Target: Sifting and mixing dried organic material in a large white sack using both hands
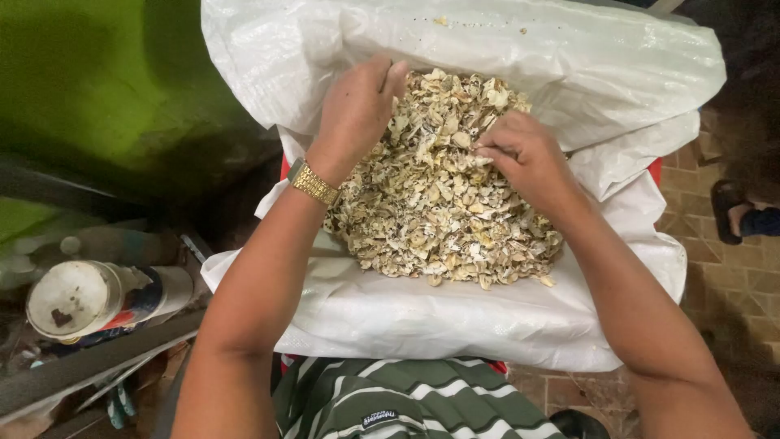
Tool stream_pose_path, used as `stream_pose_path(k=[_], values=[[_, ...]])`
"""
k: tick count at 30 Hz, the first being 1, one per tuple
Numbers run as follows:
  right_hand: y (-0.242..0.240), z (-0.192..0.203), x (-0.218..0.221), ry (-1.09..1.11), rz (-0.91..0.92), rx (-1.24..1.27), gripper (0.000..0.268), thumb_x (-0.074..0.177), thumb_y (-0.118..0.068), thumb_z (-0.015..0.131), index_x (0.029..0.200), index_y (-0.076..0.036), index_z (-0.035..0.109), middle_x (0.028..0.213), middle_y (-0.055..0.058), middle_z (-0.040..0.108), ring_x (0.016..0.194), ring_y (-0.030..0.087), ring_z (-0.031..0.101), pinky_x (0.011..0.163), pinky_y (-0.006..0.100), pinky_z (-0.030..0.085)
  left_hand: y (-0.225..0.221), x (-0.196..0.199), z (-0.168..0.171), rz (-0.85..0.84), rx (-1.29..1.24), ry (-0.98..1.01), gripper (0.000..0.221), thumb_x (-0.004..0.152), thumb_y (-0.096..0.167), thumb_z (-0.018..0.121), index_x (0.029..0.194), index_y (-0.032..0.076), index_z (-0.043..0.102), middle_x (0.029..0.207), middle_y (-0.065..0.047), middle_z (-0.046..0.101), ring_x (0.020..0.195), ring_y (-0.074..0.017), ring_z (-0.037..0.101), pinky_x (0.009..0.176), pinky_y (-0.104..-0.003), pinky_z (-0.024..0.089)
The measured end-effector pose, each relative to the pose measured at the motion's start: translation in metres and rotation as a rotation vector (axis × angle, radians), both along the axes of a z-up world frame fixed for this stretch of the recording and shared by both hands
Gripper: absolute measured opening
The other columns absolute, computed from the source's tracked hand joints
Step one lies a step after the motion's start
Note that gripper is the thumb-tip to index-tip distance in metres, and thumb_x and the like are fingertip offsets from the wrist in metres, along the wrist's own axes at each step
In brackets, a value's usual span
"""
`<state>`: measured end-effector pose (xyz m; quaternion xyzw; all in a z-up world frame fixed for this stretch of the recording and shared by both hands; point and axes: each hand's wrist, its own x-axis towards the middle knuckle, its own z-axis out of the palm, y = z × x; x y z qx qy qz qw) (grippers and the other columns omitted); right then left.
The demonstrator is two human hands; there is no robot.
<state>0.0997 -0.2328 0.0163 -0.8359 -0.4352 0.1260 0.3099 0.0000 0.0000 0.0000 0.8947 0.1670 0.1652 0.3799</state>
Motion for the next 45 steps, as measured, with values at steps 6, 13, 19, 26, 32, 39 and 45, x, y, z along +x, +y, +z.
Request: stream_pose_path(k=[6,13,19,26,32,39,45], values=[[-0.003,-0.005,0.006,0.021,0.035,0.057,0.025,0.091,0.009,0.054,0.1,-0.01,0.067,0.095,0.004,0.057,0.089,0.016,0.054,0.075,0.026,0.046,0.007,0.0,-0.007,-0.002,0.068,-0.063,0.024,0.106,0.032,0.047,0.093,0.012,0.049,0.068,0.005,0.049,0.053,-0.0066,0.044,0.046,-0.017,0.043],[0.003,0.018,-0.01,0.278,-0.087,0.057,0.018,0.095,0.001,0.05,0.096,-0.01,0.064,0.101,0.002,0.056,0.092,0.013,0.052,0.077,0.021,0.049,0.003,-0.003,0.001,-0.056,0.133,-0.044,0.03,0.092,-0.021,0.047,0.094,0.004,0.064,0.068,-0.001,0.062,0.054,-0.0101,0.058,0.042,-0.016,0.045],[0.009,-0.006,-0.01,0.072,-0.006,-0.094,0.011,0.092,-0.01,0.059,0.103,-0.012,0.062,0.109,0.007,0.056,0.092,0.018,0.053,0.082,0.033,0.05,0.001,-0.001,0.002,-0.068,0.231,-0.239,0.027,0.109,0.018,0.034,0.095,0.006,0.053,0.065,0.005,0.055,0.046,-0.0057,0.051,0.037,-0.015,0.041],[-0.006,-0.01,-0.001,0.048,0.068,0.228,0.006,0.095,-0.001,0.06,0.095,-0.002,0.066,0.084,0.015,0.063,0.086,0.034,0.065,0.078,0.042,0.051,-0.027,0.0,0.011,-0.291,-0.007,-0.128,0.007,0.096,0.002,0.058,0.097,0.004,0.065,0.076,-0.014,0.062,0.064,-0.0311,0.063,0.063,-0.04,0.053],[-0.005,0.015,-0.018,0.288,-0.065,0.35,0.015,0.098,-0.004,0.054,0.101,-0.005,0.069,0.087,0.01,0.069,0.088,0.015,0.059,0.082,0.037,0.05,-0.075,0.001,0.005,-0.432,0.068,-0.123,0.043,0.085,0.028,0.078,0.114,0.003,0.057,0.097,-0.014,0.059,0.081,-0.0264,0.064,0.075,-0.043,0.053],[-0.01,0.052,-0.021,0.507,-0.038,0.19,0.04,0.1,-0.005,0.041,0.139,-0.007,0.048,0.057,0.0,0.047,0.044,0.008,0.039,0.045,0.017,0.036,-0.085,0.009,-0.018,-0.276,0.495,-0.153,0.025,0.086,0.018,0.076,0.105,0.008,0.062,0.089,-0.004,0.054,0.08,-0.0187,0.064,0.075,-0.035,0.051],[-0.009,0.039,-0.009,0.289,0.041,0.131,0.025,0.098,-0.003,0.049,0.121,0.001,0.06,0.062,0.009,0.056,0.045,0.011,0.043,0.045,0.021,0.034,-0.067,0.005,-0.007,-0.243,0.321,-0.097,0.014,0.1,0.014,0.058,0.088,0.009,0.065,0.072,-0.003,0.057,0.065,-0.0175,0.061,0.07,-0.034,0.051]])
